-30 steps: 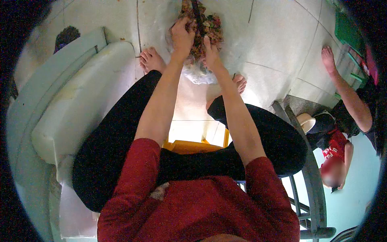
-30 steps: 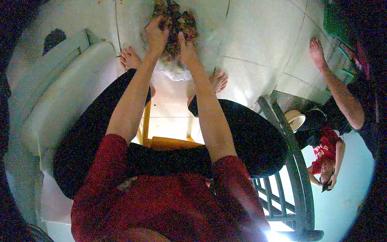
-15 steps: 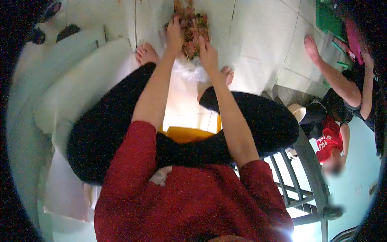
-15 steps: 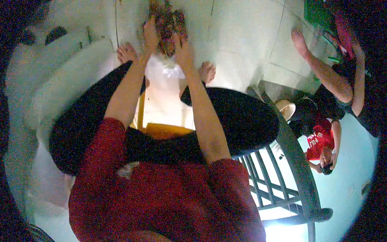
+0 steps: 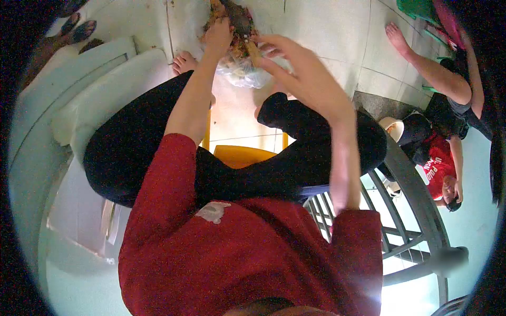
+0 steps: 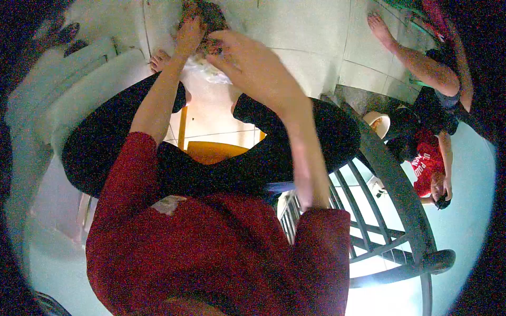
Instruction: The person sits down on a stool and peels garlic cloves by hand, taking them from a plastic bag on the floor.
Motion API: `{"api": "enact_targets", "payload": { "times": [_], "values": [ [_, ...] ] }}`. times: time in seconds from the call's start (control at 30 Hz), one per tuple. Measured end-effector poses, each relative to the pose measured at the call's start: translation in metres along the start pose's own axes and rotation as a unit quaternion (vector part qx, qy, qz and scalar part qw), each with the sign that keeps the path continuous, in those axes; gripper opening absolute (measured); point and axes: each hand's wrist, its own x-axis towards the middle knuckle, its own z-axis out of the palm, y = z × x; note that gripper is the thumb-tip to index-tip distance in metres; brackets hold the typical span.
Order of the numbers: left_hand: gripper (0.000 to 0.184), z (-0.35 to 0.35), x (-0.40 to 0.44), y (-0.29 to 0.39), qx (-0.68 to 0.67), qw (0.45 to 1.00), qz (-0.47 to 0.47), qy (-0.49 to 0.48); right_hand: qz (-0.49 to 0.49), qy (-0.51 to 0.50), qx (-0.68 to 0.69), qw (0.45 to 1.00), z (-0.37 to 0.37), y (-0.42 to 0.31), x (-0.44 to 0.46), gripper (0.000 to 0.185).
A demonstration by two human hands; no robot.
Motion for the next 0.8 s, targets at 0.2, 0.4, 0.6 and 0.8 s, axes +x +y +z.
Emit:
{"api": "enact_targets", "payload": {
  "times": [0.2,0.4,0.6,0.8],
  "values": [
    [0.053,-0.020,-0.016,0.000,0.038,0.995,0.057,0.073,-0.014,0.092,-0.237,0.967,-0.045,-0.029,-0.015,0.038],
    [0.051,-0.124,-0.006,0.043,0.107,0.947,0.162,-0.256,0.033,0.056,-0.248,0.966,-0.055,-0.032,-0.052,0.045],
    [0.040,-0.376,-0.141,0.175,-0.038,0.958,0.250,0.134,-0.072,0.104,-0.201,0.972,-0.058,-0.031,-0.032,0.044],
    [0.035,-0.398,-0.279,0.115,0.018,0.963,0.100,0.248,-0.069,0.305,-0.019,0.950,-0.054,-0.097,-0.132,0.030]
  ]
}}
